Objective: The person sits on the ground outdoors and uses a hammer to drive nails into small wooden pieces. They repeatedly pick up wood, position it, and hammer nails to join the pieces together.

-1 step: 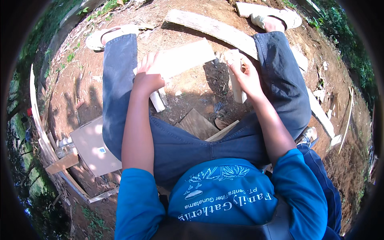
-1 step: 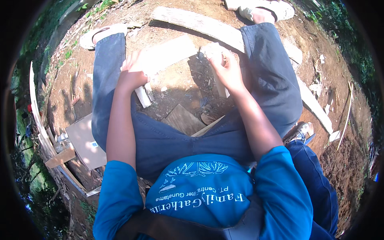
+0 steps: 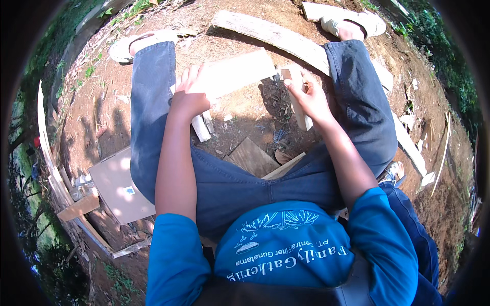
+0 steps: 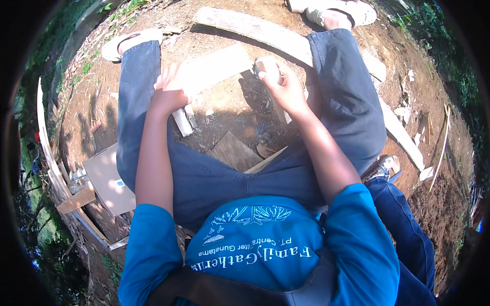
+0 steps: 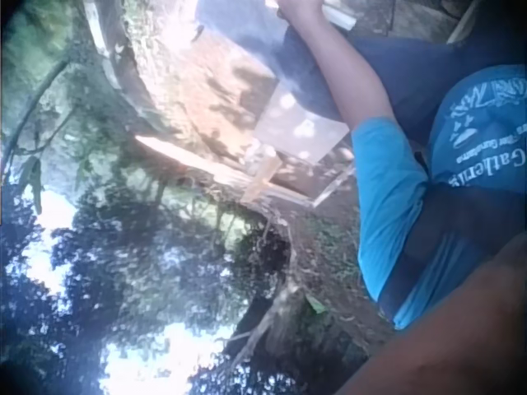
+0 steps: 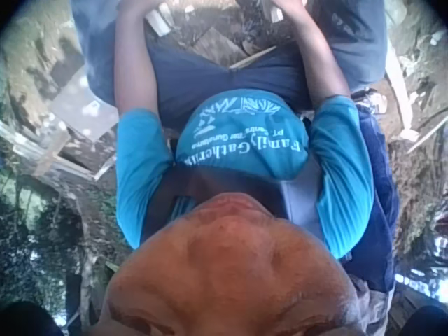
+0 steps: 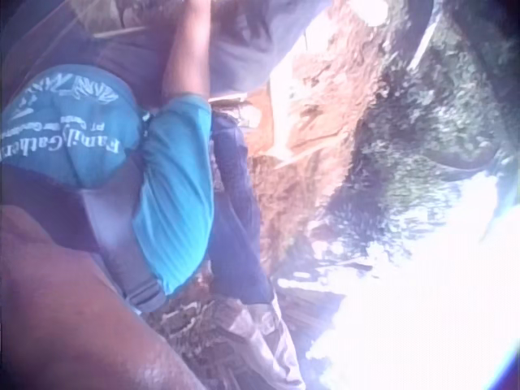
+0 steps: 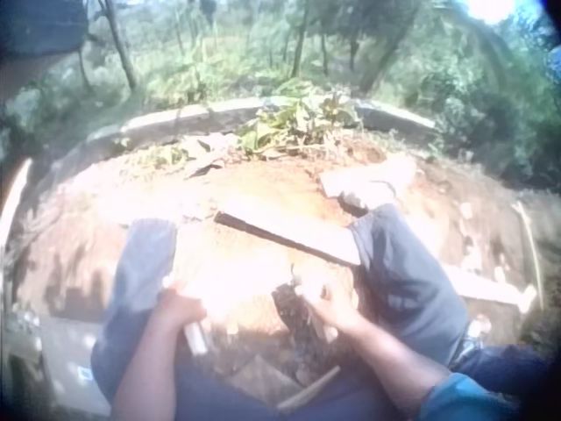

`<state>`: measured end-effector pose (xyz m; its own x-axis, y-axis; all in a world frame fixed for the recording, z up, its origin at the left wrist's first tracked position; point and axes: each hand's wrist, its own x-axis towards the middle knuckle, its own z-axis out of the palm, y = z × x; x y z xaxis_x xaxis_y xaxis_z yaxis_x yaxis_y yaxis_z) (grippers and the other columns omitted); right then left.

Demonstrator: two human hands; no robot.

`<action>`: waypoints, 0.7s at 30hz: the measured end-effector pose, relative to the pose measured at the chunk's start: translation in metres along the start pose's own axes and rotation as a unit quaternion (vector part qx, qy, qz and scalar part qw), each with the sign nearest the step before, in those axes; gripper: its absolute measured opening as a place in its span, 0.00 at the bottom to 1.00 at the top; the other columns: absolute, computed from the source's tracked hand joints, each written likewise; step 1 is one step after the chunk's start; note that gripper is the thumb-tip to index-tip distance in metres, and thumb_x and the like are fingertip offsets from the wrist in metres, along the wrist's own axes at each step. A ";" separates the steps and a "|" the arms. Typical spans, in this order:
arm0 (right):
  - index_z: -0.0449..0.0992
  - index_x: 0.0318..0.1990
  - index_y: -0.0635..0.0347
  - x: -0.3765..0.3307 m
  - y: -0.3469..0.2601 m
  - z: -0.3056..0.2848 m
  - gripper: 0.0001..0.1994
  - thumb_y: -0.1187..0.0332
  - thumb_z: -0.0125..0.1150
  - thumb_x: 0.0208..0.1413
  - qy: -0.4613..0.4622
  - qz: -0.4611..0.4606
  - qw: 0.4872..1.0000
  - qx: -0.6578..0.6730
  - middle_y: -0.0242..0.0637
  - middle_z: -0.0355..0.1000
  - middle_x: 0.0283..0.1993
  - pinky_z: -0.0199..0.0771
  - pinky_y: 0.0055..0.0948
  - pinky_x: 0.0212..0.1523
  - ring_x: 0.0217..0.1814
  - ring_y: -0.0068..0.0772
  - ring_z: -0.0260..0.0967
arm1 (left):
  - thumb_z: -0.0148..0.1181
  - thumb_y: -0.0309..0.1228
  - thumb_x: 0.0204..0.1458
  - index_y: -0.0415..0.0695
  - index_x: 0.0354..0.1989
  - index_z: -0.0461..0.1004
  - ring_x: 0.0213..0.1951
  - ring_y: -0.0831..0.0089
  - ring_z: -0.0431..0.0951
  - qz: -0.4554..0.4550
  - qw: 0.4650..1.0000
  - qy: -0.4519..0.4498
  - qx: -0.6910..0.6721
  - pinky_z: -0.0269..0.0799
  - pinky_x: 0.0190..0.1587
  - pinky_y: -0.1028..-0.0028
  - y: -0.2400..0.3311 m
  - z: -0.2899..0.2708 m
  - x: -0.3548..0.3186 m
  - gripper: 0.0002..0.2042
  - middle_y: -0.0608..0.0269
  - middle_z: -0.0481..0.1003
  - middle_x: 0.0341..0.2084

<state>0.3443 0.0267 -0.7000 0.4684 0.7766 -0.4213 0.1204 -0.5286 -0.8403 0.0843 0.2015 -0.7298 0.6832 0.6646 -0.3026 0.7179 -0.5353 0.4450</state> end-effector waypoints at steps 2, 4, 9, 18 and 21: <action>0.74 0.57 0.64 0.011 0.025 0.010 0.25 0.59 0.69 0.56 -0.007 -0.006 0.992 -0.126 0.47 0.78 0.49 0.72 0.37 0.55 0.53 0.40 0.76 | 0.73 0.33 0.37 0.48 0.68 0.58 0.62 0.51 0.63 0.008 1.000 -0.007 0.008 0.63 0.64 0.58 -0.001 0.001 0.002 0.45 0.50 0.65 0.57; 0.72 0.60 0.64 0.020 0.040 0.022 0.30 0.58 0.71 0.53 -0.014 0.018 0.984 -0.177 0.54 0.76 0.53 0.72 0.41 0.56 0.56 0.51 0.74 | 0.74 0.34 0.37 0.46 0.68 0.58 0.62 0.51 0.64 0.005 1.000 -0.013 0.013 0.63 0.64 0.58 0.001 0.003 0.001 0.45 0.50 0.64 0.58; 0.68 0.64 0.59 0.009 0.061 0.039 0.36 0.59 0.74 0.47 0.033 -0.016 0.966 -0.254 0.54 0.70 0.58 0.69 0.41 0.62 0.62 0.49 0.69 | 0.75 0.36 0.37 0.43 0.69 0.56 0.61 0.50 0.64 -0.024 0.998 -0.051 0.008 0.65 0.64 0.59 -0.001 -0.001 0.002 0.47 0.49 0.64 0.59; 0.68 0.61 0.63 -0.034 0.089 0.027 0.36 0.61 0.71 0.42 0.062 -0.001 0.958 -0.279 0.55 0.68 0.55 0.70 0.43 0.61 0.60 0.53 0.67 | 0.69 0.30 0.33 0.45 0.67 0.60 0.55 0.47 0.72 0.034 0.999 0.019 0.026 0.72 0.54 0.57 0.003 0.009 -0.004 0.45 0.43 0.68 0.54; 0.71 0.55 0.66 -0.037 0.079 0.035 0.29 0.64 0.69 0.43 0.058 -0.020 0.968 -0.244 0.55 0.69 0.55 0.71 0.44 0.60 0.59 0.54 0.68 | 0.66 0.30 0.34 0.42 0.56 0.70 0.56 0.44 0.66 0.067 0.997 -0.003 0.031 0.67 0.59 0.56 0.006 0.008 -0.009 0.33 0.45 0.69 0.54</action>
<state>0.3064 -0.0315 -0.7626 0.5469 0.7708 -0.3268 0.5256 -0.6200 -0.5826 0.0836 0.1877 -0.7313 0.7742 0.5820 -0.2489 0.6269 -0.6507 0.4284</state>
